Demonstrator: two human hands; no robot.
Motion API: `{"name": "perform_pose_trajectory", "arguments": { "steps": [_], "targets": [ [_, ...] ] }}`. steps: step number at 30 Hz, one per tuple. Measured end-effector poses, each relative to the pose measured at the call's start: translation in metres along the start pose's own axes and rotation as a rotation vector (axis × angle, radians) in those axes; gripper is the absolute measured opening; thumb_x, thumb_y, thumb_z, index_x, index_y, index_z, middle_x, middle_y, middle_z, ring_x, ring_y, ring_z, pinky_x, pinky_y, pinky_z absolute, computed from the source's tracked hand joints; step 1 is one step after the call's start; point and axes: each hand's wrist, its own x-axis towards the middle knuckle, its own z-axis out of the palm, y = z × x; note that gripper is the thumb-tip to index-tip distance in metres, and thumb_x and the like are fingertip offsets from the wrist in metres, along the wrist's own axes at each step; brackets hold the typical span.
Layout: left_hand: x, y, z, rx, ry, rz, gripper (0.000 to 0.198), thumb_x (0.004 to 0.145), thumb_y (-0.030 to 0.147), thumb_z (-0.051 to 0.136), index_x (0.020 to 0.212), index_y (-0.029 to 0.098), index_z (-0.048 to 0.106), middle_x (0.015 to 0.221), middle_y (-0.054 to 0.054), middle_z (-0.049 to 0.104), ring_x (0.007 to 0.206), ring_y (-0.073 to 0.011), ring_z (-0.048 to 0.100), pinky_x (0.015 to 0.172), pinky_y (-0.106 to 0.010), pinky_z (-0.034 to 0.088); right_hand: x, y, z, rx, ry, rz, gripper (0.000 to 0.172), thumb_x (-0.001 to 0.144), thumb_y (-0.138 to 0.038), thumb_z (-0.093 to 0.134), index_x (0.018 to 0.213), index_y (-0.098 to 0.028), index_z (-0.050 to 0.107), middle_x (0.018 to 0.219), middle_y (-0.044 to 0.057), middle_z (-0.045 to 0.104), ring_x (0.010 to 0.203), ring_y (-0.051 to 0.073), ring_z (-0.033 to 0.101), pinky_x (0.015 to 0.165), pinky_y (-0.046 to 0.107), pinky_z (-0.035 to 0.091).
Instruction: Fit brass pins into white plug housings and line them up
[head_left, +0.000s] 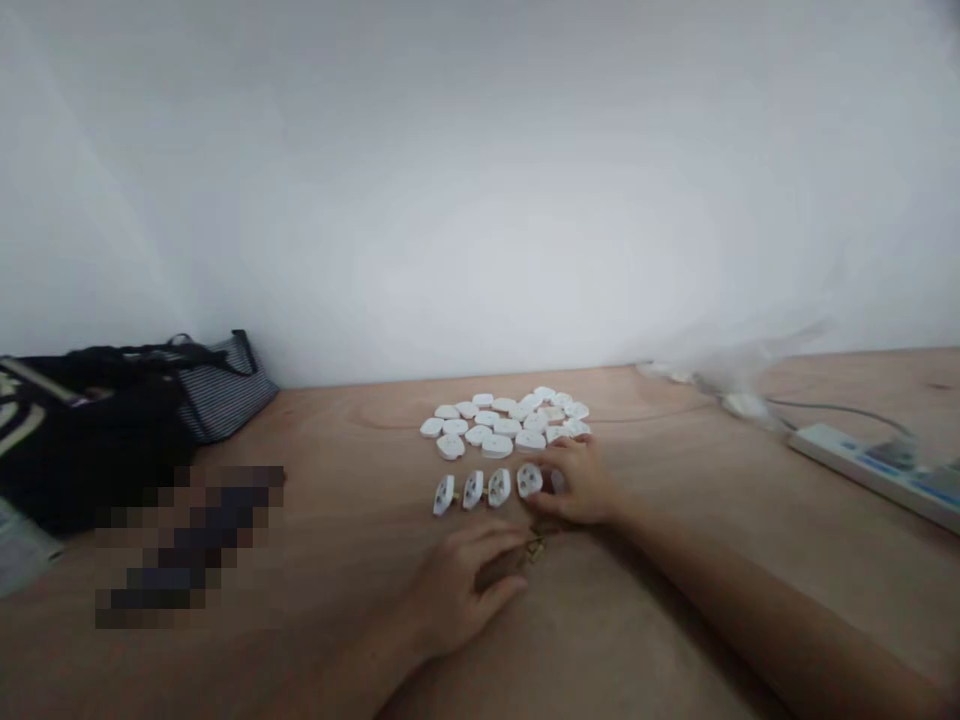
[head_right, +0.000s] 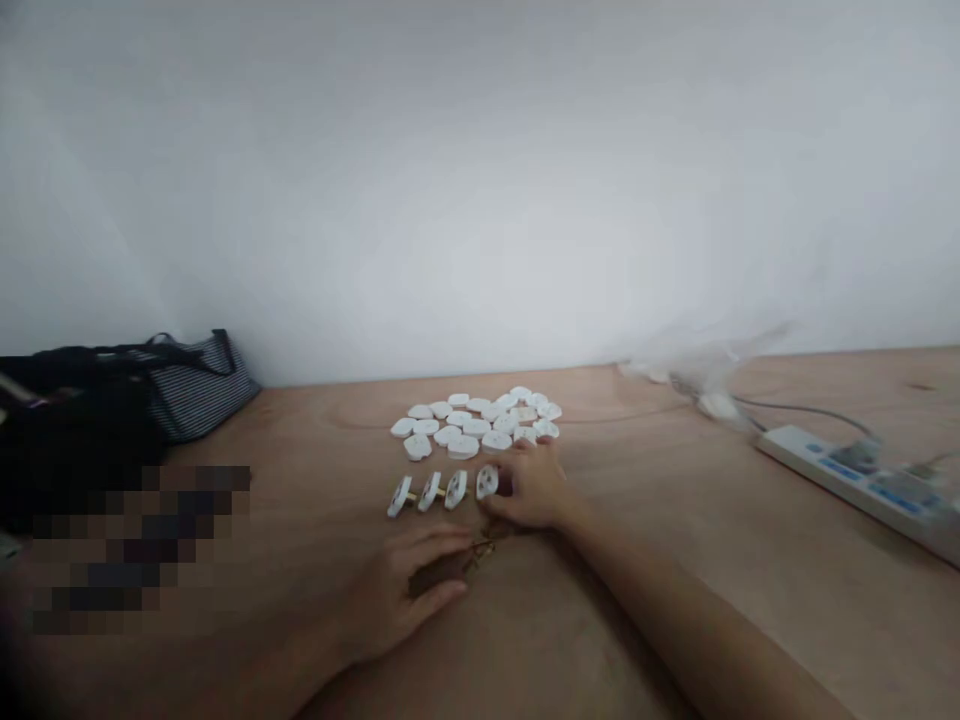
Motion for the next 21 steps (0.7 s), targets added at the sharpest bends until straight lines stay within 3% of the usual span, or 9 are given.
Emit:
{"name": "perform_pose_trajectory", "arguments": {
  "steps": [3, 8, 11, 16, 21],
  "targets": [
    [0.0, -0.002, 0.001, 0.006, -0.031, -0.015, 0.035, 0.08, 0.019, 0.062, 0.115, 0.018, 0.06, 0.116, -0.007, 0.063, 0.106, -0.0211, 0.058, 0.094, -0.033, 0.045, 0.0, -0.003, 0.003, -0.028, -0.03, -0.014, 0.046, 0.073, -0.043, 0.066, 0.116, -0.031, 0.059, 0.087, 0.003, 0.068, 0.095, 0.026, 0.055, 0.089, 0.044, 0.026],
    [0.002, -0.002, 0.001, 0.043, -0.06, -0.078, 0.042, 0.083, 0.023, 0.058, 0.125, 0.018, 0.054, 0.127, -0.008, 0.058, 0.115, -0.0229, 0.053, 0.101, -0.036, 0.04, -0.005, 0.01, -0.001, -0.078, -0.022, 0.027, 0.065, 0.075, -0.06, 0.057, 0.129, -0.024, 0.048, 0.118, 0.012, 0.06, 0.107, 0.031, 0.049, 0.093, 0.048, 0.025],
    [0.004, -0.004, 0.003, 0.05, -0.045, -0.066, 0.035, 0.089, 0.02, 0.049, 0.123, 0.018, 0.057, 0.123, -0.007, 0.061, 0.112, -0.0211, 0.055, 0.098, -0.035, 0.042, -0.012, 0.024, -0.012, -0.104, -0.056, 0.009, 0.048, 0.081, -0.056, 0.051, 0.12, -0.028, 0.056, 0.122, 0.009, 0.058, 0.11, 0.03, 0.048, 0.093, 0.049, 0.024],
    [0.012, -0.011, 0.01, 0.077, 0.006, -0.017, 0.03, 0.089, 0.018, 0.048, 0.116, 0.017, 0.063, 0.114, -0.008, 0.065, 0.104, -0.0219, 0.058, 0.093, -0.036, 0.046, -0.025, 0.036, -0.02, -0.138, -0.132, -0.039, 0.05, 0.074, -0.053, 0.06, 0.119, -0.029, 0.058, 0.123, 0.009, 0.056, 0.109, 0.033, 0.047, 0.091, 0.053, 0.025],
    [0.017, -0.014, 0.013, 0.062, 0.033, 0.016, 0.019, 0.085, 0.017, 0.057, 0.095, 0.02, 0.072, 0.1, -0.007, 0.07, 0.093, -0.0213, 0.062, 0.084, -0.034, 0.047, -0.027, 0.033, -0.015, -0.142, -0.123, -0.033, 0.04, 0.074, -0.047, 0.063, 0.11, -0.029, 0.062, 0.12, 0.009, 0.057, 0.11, 0.031, 0.046, 0.091, 0.052, 0.025]
  ]
}}
